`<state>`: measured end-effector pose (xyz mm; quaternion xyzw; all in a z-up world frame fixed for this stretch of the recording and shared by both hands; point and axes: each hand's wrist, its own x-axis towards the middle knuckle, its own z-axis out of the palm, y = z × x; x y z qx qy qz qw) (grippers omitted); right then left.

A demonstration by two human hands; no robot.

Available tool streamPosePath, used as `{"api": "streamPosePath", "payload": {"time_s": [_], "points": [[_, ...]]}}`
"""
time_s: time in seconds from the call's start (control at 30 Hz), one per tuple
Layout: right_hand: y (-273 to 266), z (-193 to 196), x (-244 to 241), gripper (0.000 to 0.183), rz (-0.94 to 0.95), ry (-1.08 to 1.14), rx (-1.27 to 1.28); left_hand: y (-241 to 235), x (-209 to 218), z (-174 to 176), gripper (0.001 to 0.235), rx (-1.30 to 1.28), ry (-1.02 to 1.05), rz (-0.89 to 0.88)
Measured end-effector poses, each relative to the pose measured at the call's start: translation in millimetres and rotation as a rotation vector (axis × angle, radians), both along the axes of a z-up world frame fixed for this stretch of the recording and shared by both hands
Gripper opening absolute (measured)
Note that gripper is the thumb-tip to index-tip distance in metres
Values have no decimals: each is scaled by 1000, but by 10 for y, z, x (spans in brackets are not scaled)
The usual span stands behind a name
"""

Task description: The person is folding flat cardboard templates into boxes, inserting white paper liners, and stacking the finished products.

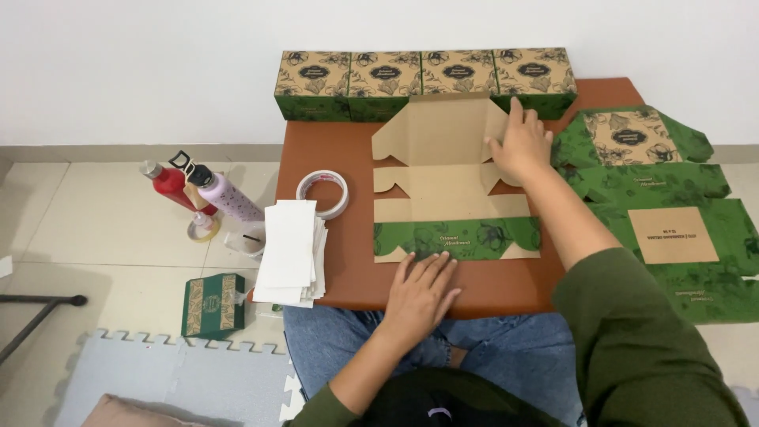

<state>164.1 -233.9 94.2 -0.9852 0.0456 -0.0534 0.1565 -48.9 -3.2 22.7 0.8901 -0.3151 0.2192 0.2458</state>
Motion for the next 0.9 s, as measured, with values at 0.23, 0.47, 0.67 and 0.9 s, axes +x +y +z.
{"api": "streamPosePath", "payload": {"time_s": [0.23,0.47,0.67,0.9], "points": [[5,535,-1052,58,335,154,-64,280,362,165,60,51,-38,101],[-317,-156,-1840,31,426,3,-31,404,385,335,33,27,-94,132],[-118,-557,-2540,31,366,-415,-96,542,25,233,10,-79,-228,107],[135,-846,-2771,36,168,-545,178,615,-157,120,22,-37,-62,27]]}}
